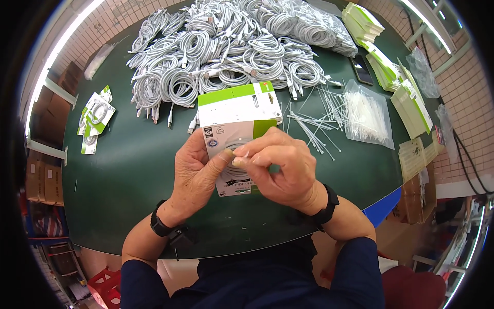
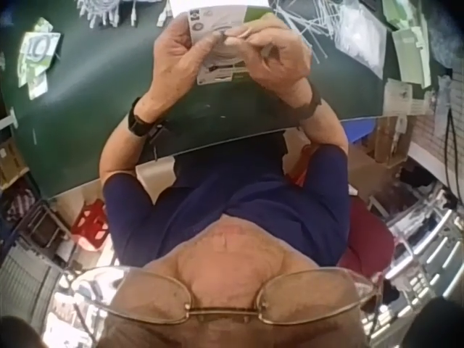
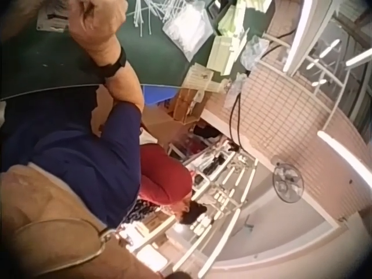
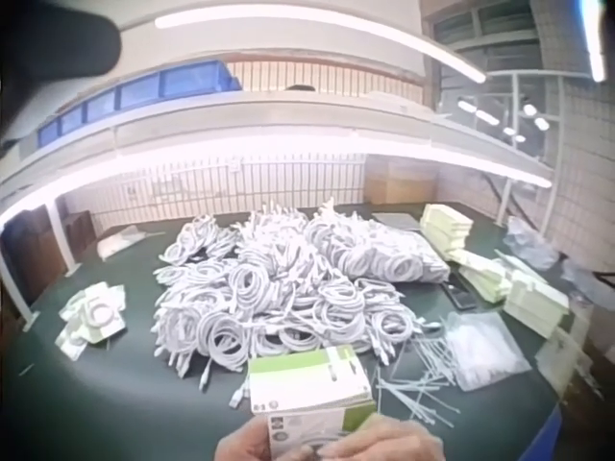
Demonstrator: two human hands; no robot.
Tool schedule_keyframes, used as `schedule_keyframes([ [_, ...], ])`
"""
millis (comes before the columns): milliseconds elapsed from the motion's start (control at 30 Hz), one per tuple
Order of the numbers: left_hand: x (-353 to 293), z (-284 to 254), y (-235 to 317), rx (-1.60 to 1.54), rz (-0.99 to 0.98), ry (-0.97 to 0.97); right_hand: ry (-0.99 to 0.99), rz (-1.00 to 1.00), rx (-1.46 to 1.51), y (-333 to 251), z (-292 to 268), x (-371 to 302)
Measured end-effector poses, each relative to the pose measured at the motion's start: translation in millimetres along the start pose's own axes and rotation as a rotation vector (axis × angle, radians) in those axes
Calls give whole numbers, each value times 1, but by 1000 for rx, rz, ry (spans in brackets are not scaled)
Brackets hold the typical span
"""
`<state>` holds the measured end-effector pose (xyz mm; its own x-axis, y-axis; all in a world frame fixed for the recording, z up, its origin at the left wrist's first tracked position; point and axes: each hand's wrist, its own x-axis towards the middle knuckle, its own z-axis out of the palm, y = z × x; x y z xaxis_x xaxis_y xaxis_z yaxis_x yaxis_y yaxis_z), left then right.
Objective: The person picks up a coiled cable and a cardboard backing, fits the cable into the backing, and secures it by threading a zip tie through the holes and pulling it tight. They then repeat the process with another cable and backing.
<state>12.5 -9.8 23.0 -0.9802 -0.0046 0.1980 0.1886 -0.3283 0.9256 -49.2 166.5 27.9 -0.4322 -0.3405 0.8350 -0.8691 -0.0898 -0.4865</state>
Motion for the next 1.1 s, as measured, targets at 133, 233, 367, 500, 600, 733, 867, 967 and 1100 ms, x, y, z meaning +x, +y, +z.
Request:
schedule_keyframes([
  [133,0,0,-3,3,-21,-8,41,-7,-64,8,-7,9],
  [233,0,0,-4,11,-14,0,-46,-54,-181,9,-12,16],
  [367,2,0,-6,23,13,12,-44,-94,-326,14,-11,16],
  [500,3,-1,-6,24,26,9,-67,-127,-377,16,-13,14],
  [600,3,0,-4,28,29,2,-159,-122,-389,10,-22,15],
  [733,2,1,-1,12,28,4,-145,-261,-380,9,-23,15],
  [867,2,-1,-2,-5,41,12,-219,-313,-336,5,-27,13],
  [967,1,-3,-3,-2,53,0,-221,-265,-316,-2,-25,13],
  [1100,1,-2,-2,-1,51,10,-210,-254,-284,2,-24,11],
])
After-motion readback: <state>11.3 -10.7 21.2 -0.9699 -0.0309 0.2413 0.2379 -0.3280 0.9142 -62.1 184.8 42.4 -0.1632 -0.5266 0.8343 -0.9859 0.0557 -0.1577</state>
